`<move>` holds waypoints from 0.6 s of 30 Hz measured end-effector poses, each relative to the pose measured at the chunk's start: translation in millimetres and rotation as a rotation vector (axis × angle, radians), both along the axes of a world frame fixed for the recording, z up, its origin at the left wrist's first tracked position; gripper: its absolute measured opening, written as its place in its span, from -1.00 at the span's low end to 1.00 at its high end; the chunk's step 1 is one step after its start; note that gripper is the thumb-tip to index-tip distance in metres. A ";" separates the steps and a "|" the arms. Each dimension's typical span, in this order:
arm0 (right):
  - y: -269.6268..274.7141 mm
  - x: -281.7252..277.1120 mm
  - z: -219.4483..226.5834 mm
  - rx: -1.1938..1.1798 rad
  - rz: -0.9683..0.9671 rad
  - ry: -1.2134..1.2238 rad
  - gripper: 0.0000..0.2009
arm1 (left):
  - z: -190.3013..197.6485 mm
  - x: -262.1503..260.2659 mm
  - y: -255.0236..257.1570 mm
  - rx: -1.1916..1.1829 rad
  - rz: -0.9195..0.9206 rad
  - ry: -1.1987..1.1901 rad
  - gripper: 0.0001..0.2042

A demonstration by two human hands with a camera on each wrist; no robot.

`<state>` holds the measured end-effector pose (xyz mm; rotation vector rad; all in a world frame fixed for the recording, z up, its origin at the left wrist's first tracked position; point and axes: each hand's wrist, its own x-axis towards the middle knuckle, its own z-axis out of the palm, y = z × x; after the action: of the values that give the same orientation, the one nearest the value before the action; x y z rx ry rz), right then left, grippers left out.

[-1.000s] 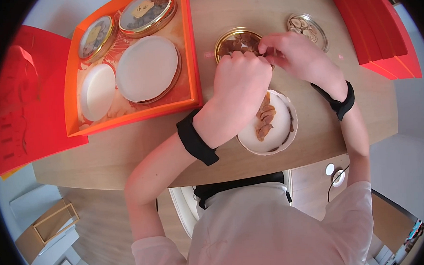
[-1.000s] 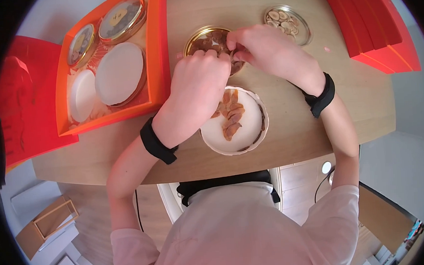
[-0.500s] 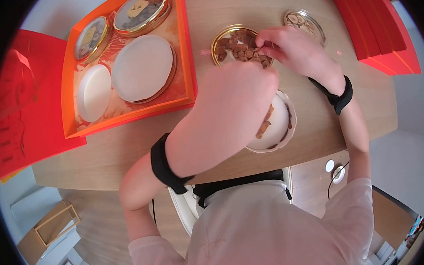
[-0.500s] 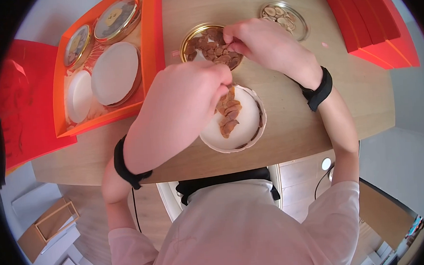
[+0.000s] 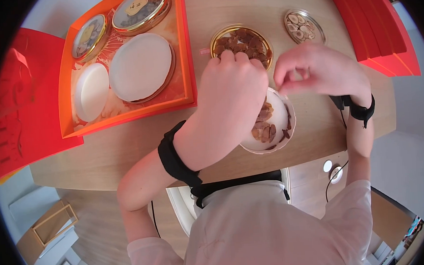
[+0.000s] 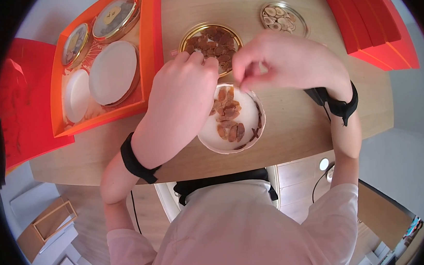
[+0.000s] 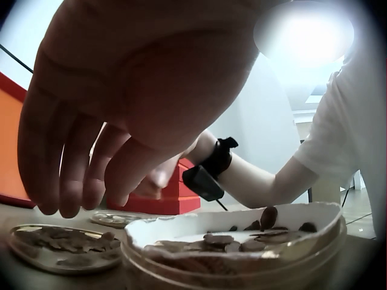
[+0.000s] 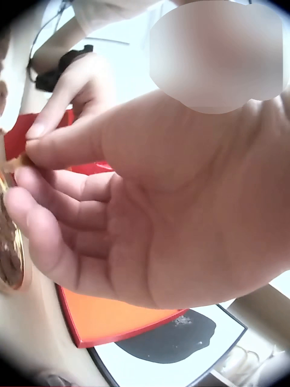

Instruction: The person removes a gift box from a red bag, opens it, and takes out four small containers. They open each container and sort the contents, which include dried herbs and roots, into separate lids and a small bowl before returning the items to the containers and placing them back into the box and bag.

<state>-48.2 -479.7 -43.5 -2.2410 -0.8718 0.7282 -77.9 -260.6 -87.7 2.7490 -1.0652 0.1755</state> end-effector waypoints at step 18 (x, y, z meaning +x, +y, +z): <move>16.2 10.6 -54.5 -0.254 -0.276 -0.543 -0.68 | -23.1 23.0 -27.0 0.048 0.097 -0.056 -0.88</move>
<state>-37.6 -463.5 -98.0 -2.7772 -0.7104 0.0979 -54.9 -287.6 -110.9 2.8571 -0.9614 0.2448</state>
